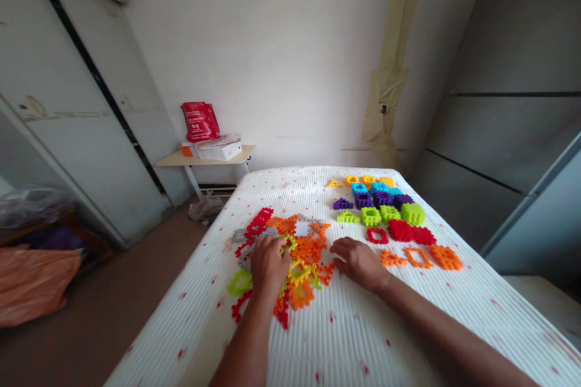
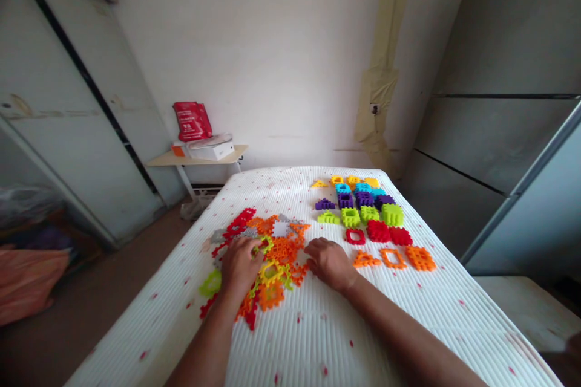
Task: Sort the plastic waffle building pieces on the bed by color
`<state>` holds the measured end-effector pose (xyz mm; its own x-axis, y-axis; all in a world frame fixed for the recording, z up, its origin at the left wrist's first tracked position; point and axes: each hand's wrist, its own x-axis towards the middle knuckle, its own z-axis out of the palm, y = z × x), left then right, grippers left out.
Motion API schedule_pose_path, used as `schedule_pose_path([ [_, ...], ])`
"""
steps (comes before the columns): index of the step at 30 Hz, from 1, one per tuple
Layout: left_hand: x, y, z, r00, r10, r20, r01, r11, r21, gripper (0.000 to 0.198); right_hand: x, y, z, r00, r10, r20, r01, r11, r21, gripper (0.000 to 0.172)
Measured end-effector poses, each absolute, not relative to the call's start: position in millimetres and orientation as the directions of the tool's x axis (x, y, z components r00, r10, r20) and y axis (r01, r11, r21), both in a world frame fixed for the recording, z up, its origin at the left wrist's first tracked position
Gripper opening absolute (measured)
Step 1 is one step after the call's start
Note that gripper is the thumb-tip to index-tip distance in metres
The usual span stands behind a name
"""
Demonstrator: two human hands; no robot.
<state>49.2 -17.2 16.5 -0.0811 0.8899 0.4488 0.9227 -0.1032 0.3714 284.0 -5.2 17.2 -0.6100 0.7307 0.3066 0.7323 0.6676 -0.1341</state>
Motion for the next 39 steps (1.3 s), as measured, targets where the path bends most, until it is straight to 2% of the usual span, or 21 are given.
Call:
schedule_pose_path([
  [3,51.4,-18.5,11.8,-0.082,0.938,0.336,0.956,-0.022,0.294,0.024,279.1,-5.8,2.5,-0.608,0.719,0.337,0.732,0.672,-0.113,0.016],
  [7,55.7,-20.9,11.6,-0.088,0.951,0.297,0.96,0.001,0.281,0.023,281.3,-4.5,-8.7,-0.637,0.69,0.344,0.714,0.696,-0.073,0.02],
  [9,55.1,-20.4,11.2,-0.083,0.943,0.323,0.955,-0.018,0.296,0.021,282.2,-4.5,-11.1,-0.637,0.687,0.35,0.712,0.698,-0.073,0.021],
  [12,52.8,-17.3,5.9,-0.088,0.89,0.447,0.928,-0.089,0.361,0.021,281.8,-4.5,-11.9,-0.625,0.69,0.366,0.711,0.696,-0.099,0.021],
  [16,52.2,-11.4,-6.3,-0.115,0.793,0.598,0.845,-0.239,0.478,0.017,280.7,-4.8,-11.3,-0.606,0.706,0.367,0.722,0.682,-0.12,0.021],
  [19,54.3,-8.3,-12.4,-0.068,0.758,0.649,0.786,-0.36,0.503,0.015,281.2,-4.9,-12.2,-0.594,0.711,0.377,0.72,0.679,-0.146,0.021],
  [24,62.5,-9.9,-12.9,-0.021,0.746,0.666,0.737,-0.438,0.514,0.013,283.3,-3.3,-14.8,-0.539,0.731,0.417,0.708,0.662,-0.245,0.02],
  [27,68.9,-13.9,-10.8,0.019,0.766,0.643,0.717,-0.458,0.525,0.019,283.3,-2.5,-14.5,-0.505,0.744,0.439,0.701,0.649,-0.294,0.019],
  [31,77.7,-18.9,-7.9,0.028,0.786,0.617,0.707,-0.452,0.544,0.024,283.0,-2.8,-13.8,-0.501,0.751,0.431,0.7,0.644,-0.309,0.019],
  [35,83.2,-22.1,-4.6,0.075,0.764,0.64,0.714,-0.489,0.5,0.022,284.7,-4.6,-13.6,-0.479,0.759,0.44,0.686,0.637,-0.352,0.02],
  [37,84.0,-22.8,-3.7,0.089,0.77,0.632,0.723,-0.486,0.491,0.022,285.3,-5.8,-13.1,-0.452,0.757,0.472,0.649,0.642,-0.408,0.029],
  [39,84.2,-23.1,-3.7,0.099,0.775,0.625,0.731,-0.482,0.482,0.022,284.6,-6.6,-12.7,-0.439,0.738,0.513,0.594,0.667,-0.45,0.045],
])
